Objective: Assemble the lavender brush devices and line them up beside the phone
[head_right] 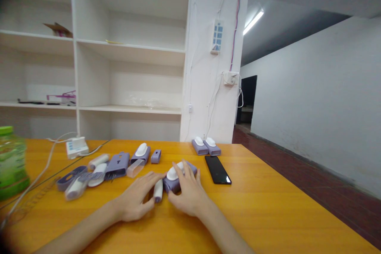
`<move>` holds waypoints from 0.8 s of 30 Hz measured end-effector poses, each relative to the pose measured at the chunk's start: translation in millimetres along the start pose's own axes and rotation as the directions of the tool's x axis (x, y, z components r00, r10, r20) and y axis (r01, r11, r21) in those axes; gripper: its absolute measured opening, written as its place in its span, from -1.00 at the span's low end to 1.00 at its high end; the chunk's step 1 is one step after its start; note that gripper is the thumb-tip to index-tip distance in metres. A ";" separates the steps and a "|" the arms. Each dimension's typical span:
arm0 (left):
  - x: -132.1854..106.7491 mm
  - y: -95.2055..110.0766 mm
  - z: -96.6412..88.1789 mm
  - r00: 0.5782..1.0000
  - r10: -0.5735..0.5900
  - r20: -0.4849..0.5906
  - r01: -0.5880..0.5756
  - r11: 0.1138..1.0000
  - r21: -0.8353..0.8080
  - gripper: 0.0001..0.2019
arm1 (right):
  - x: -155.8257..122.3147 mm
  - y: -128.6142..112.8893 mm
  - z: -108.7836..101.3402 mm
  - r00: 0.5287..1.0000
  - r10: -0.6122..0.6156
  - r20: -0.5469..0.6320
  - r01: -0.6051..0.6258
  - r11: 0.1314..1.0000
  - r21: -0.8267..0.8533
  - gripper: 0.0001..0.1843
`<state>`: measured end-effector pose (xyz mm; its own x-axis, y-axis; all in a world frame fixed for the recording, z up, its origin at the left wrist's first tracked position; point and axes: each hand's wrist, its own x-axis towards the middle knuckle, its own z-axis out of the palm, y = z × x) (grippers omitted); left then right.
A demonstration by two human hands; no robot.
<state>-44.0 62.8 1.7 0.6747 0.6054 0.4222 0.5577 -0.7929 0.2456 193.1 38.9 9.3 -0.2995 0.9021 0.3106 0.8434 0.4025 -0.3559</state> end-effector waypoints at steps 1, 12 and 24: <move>-0.4 -0.2 -1.0 1.000 -0.001 0.004 0.001 1.000 -0.015 -0.38 | -0.1 2.5 -3.5 1.000 -0.017 -0.007 0.017 1.000 0.000 -0.11; 2.3 -3.7 -22.7 0.996 0.035 0.084 -0.039 0.998 0.055 -0.29 | 14.9 43.4 -4.4 0.993 0.066 -0.098 -0.056 0.993 0.102 -0.01; 9.4 -61.9 -28.9 0.990 0.009 -0.142 0.043 0.932 0.360 -0.70 | 13.5 38.0 -5.0 0.949 0.141 -0.280 -0.113 0.987 0.116 -0.30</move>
